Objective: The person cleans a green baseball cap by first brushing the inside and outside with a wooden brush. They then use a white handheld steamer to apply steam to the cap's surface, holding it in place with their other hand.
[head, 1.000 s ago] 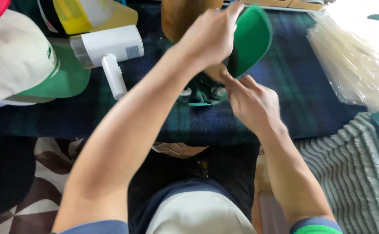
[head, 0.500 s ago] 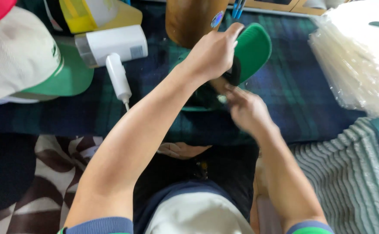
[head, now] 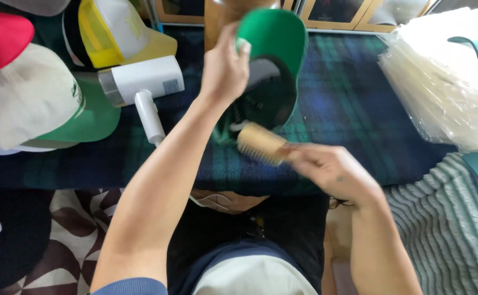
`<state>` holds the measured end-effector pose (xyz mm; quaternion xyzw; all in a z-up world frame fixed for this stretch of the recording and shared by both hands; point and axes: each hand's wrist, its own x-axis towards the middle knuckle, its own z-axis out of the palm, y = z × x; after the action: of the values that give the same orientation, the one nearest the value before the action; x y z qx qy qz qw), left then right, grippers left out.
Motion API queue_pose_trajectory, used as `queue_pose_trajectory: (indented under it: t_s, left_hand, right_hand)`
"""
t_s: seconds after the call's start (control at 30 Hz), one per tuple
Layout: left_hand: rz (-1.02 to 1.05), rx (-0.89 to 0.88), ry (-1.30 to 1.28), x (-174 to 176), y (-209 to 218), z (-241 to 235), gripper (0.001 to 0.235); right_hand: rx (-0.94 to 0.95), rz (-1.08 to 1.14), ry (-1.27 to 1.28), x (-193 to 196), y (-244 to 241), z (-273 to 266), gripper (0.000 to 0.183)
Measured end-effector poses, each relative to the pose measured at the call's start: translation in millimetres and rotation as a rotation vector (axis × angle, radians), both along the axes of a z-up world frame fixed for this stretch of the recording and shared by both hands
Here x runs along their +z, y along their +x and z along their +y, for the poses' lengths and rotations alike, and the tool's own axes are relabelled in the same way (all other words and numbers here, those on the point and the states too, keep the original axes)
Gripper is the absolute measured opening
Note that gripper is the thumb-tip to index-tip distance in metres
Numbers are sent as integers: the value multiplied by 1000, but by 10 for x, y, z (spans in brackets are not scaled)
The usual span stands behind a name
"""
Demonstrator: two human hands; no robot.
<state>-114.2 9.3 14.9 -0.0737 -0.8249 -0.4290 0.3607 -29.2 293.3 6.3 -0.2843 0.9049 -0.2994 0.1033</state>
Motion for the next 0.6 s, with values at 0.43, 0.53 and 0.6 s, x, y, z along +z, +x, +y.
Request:
queue_pose_trajectory:
  t_s: [0.43,0.53,0.6]
  left_hand:
    - [-15,11,1534,-779,960,573,84]
    - [-337,-132,1383,-799,1285,497,80]
    - [-397,-212,1379,-1032,1259,283,66]
  right_hand:
    - [-600,505,-586,-684,-751,-432,44]
    - [-517,712,-524,-598,-1054,-452,28]
    - [-432,671,-528,-399,-1187,-435,28]
